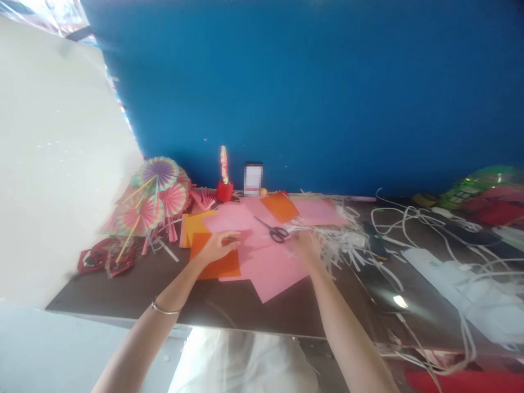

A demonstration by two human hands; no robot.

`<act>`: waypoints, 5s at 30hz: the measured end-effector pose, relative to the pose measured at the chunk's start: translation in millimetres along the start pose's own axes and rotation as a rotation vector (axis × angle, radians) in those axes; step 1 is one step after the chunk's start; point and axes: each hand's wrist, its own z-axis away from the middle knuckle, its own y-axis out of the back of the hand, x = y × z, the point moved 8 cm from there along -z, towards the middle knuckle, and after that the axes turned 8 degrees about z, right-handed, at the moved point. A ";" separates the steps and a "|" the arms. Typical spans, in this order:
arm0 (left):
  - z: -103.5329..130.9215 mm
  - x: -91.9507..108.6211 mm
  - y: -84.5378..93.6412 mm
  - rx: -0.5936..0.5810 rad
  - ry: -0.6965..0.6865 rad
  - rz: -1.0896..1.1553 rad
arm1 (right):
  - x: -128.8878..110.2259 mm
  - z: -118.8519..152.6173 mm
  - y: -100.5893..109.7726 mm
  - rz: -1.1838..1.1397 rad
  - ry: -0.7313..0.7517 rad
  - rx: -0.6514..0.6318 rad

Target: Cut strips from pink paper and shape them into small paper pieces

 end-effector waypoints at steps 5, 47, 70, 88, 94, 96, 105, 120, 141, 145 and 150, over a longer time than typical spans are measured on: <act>1.6 -5.4 4.9 0.091 0.070 0.100 | -15.8 7.2 32.6 0.201 -0.002 0.261; -20.0 18.5 -21.8 0.215 -0.178 0.081 | -78.3 45.0 -2.8 -0.688 0.221 0.045; -17.5 17.6 -23.0 0.263 -0.241 -0.115 | -82.3 46.0 10.1 -0.481 0.462 0.124; -9.5 30.2 -21.3 0.351 -0.392 -0.194 | -87.6 53.0 17.1 -0.484 0.514 0.151; -13.3 22.5 -13.1 0.409 -0.315 -0.125 | -80.5 50.1 19.6 -0.559 0.377 0.081; -13.0 23.7 -12.5 0.410 -0.321 -0.140 | -80.8 49.6 17.7 -0.561 0.371 0.056; -13.3 19.1 -13.0 0.395 -0.261 -0.025 | -75.5 44.3 8.6 -0.597 0.307 -0.007; -6.1 42.1 -17.5 0.371 -0.434 -0.210 | -92.5 54.1 24.8 -0.488 0.609 0.196; -9.1 32.3 -15.3 0.439 -0.277 0.111 | -109.5 77.3 37.6 -0.137 0.820 0.300; -6.1 44.3 -24.3 0.384 -0.351 0.041 | -115.8 85.4 29.9 -0.050 0.843 0.289; -0.4 54.4 -37.2 0.307 -0.371 0.048 | -111.5 81.4 26.3 -0.137 0.752 0.294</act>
